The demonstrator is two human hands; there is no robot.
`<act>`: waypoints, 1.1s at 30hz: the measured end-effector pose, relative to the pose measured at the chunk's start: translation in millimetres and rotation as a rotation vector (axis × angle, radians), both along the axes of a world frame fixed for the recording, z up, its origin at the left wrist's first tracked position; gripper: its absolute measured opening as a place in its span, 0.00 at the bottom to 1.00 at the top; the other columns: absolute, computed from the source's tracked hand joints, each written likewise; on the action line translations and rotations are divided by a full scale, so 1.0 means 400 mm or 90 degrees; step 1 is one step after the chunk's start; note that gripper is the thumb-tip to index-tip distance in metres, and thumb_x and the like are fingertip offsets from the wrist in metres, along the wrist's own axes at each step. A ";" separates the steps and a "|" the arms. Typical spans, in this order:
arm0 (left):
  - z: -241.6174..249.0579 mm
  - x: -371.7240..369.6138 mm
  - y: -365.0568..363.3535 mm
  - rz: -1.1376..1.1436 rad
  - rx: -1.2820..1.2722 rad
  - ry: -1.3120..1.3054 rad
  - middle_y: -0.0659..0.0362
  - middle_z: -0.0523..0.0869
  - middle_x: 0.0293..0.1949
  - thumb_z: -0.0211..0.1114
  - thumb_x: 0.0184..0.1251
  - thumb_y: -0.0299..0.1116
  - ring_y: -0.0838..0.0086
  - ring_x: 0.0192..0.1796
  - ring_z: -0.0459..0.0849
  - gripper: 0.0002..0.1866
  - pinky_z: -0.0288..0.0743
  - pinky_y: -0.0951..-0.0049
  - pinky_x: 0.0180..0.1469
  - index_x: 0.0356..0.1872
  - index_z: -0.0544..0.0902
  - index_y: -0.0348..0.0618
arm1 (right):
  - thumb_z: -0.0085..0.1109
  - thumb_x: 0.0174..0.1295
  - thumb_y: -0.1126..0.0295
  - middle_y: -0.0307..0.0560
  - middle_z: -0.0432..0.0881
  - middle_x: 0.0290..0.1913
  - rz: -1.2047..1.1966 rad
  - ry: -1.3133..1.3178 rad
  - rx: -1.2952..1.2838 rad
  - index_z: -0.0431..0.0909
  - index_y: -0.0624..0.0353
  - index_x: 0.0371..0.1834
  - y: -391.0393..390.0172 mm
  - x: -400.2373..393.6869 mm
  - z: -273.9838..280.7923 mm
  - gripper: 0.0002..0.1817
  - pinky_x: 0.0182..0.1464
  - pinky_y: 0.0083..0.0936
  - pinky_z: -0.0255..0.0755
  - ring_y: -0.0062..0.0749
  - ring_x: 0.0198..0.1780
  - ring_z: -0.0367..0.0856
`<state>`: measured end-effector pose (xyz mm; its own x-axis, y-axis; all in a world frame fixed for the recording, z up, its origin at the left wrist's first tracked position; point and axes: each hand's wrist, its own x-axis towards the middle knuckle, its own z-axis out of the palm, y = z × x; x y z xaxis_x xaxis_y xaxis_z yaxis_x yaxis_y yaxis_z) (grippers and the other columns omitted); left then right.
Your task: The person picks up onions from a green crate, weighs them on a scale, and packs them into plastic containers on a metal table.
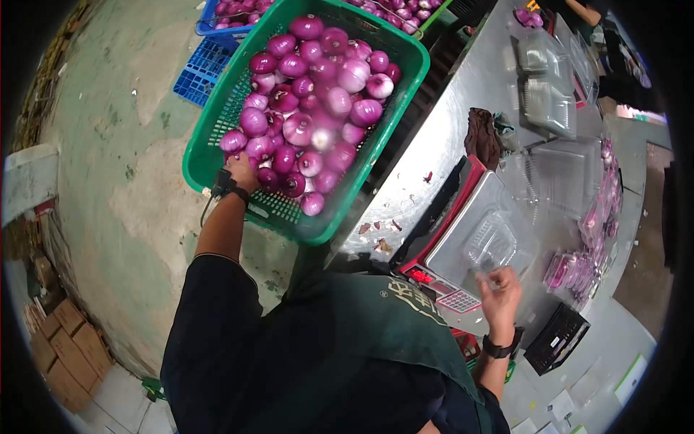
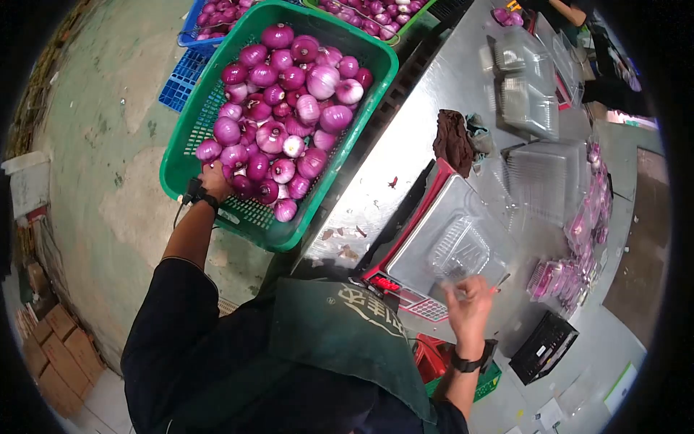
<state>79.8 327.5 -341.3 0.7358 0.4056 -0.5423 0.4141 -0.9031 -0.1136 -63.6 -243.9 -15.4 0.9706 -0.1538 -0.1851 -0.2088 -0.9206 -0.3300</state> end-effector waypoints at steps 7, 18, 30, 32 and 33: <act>0.155 -0.001 0.007 0.276 -0.649 -0.129 0.51 0.76 0.64 0.86 0.45 0.37 0.58 0.65 0.81 0.50 0.81 0.55 0.64 0.72 0.68 0.50 | 0.86 0.42 0.69 0.55 0.82 0.58 0.074 -0.113 0.077 0.78 0.60 0.60 0.172 0.025 0.106 0.39 0.56 0.35 0.77 0.49 0.57 0.82; 0.682 -0.171 -0.520 0.245 -1.404 -0.028 0.55 0.74 0.65 0.79 0.53 0.32 0.65 0.67 0.77 0.49 0.73 0.62 0.70 0.76 0.61 0.49 | 0.89 0.43 0.55 0.68 0.75 0.66 0.289 -0.146 0.322 0.63 0.65 0.75 0.425 0.118 0.070 0.58 0.66 0.46 0.75 0.62 0.65 0.78; 0.811 -0.246 -0.587 -0.117 -0.953 -0.330 0.61 0.85 0.37 0.72 0.70 0.51 0.78 0.42 0.81 0.25 0.77 0.70 0.48 0.52 0.81 0.37 | 0.86 0.42 0.62 0.58 0.79 0.57 0.182 -0.241 0.479 0.66 0.66 0.70 0.363 -0.012 0.053 0.51 0.59 0.39 0.78 0.49 0.57 0.84; 0.811 -0.254 -0.592 -0.089 -0.946 -0.333 0.61 0.84 0.33 0.68 0.75 0.49 0.79 0.38 0.81 0.21 0.76 0.71 0.42 0.48 0.83 0.36 | 0.86 0.41 0.62 0.56 0.80 0.55 0.215 -0.230 0.453 0.68 0.65 0.69 0.360 -0.026 0.062 0.50 0.59 0.38 0.78 0.48 0.57 0.84; 0.816 -0.260 -0.593 -0.117 -0.929 -0.372 0.61 0.84 0.31 0.65 0.78 0.46 0.80 0.36 0.79 0.19 0.73 0.72 0.38 0.46 0.83 0.36 | 0.86 0.41 0.62 0.56 0.80 0.55 0.212 -0.232 0.452 0.68 0.65 0.69 0.358 -0.034 0.064 0.50 0.59 0.38 0.78 0.48 0.57 0.84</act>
<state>-24.1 90.3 -14.8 0.9526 -0.3043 -0.0061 -0.0347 -0.1284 0.9911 -77.2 -100.9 10.3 0.9622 0.1827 0.2020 0.2656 -0.4653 -0.8444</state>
